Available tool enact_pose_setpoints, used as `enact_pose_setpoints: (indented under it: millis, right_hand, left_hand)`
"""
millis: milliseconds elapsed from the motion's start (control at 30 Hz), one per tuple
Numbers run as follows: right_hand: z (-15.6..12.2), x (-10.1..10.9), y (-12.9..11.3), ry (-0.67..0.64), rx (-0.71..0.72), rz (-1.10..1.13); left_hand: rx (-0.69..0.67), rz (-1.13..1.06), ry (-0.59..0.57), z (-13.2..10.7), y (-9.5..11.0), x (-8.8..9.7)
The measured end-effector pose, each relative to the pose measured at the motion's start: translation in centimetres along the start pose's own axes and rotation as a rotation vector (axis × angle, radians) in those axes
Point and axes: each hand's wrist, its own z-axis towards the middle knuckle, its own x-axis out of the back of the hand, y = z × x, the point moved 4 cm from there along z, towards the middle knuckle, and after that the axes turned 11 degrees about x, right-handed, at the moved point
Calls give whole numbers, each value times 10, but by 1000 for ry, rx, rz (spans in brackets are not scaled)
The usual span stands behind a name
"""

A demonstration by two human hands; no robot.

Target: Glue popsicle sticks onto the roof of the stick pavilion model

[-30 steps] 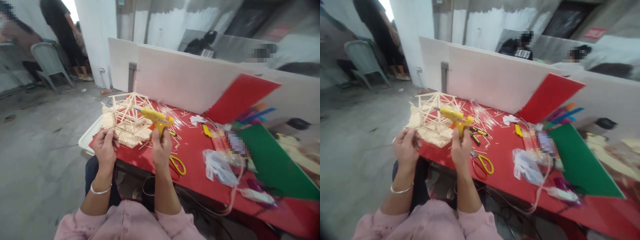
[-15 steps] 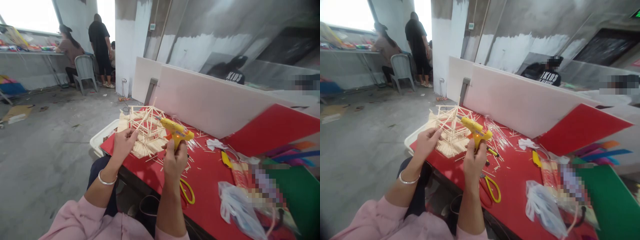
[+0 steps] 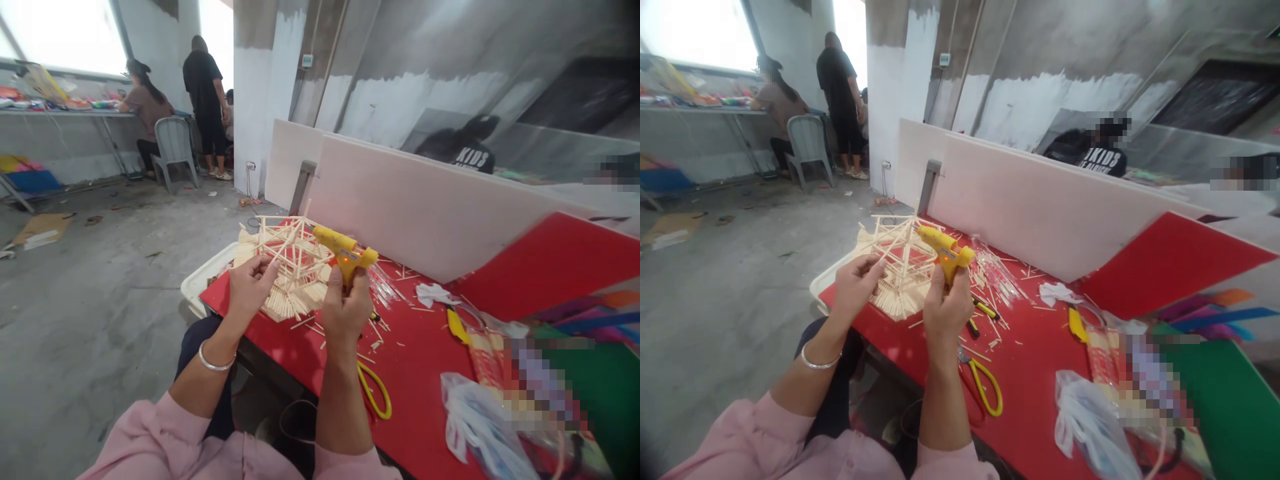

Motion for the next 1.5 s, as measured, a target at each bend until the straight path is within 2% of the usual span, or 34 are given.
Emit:
enact_pose_setpoints:
  millis: [200, 467, 767, 900, 1100, 1500]
  right_hand:
    - [9, -14, 2, -6, 91, -105]
    - [7, -17, 4, 12, 112, -84]
    - [0, -23, -12, 48, 154, -36]
    - [1, -27, -13, 24, 128, -15]
    - [0, -26, -12, 13, 104, 13]
    - [0, -27, -16, 18, 99, 23]
  left_hand:
    - [-19, 11, 28, -2, -2, -1]
    - [-58, 30, 85, -2, -3, -2]
    - [-129, 132, 149, 4, 0, 4]
    - [-196, 130, 171, 10, 0, 5]
    - [-256, 187, 264, 8, -2, 8]
    - [-270, 135, 292, 0, 6, 7]
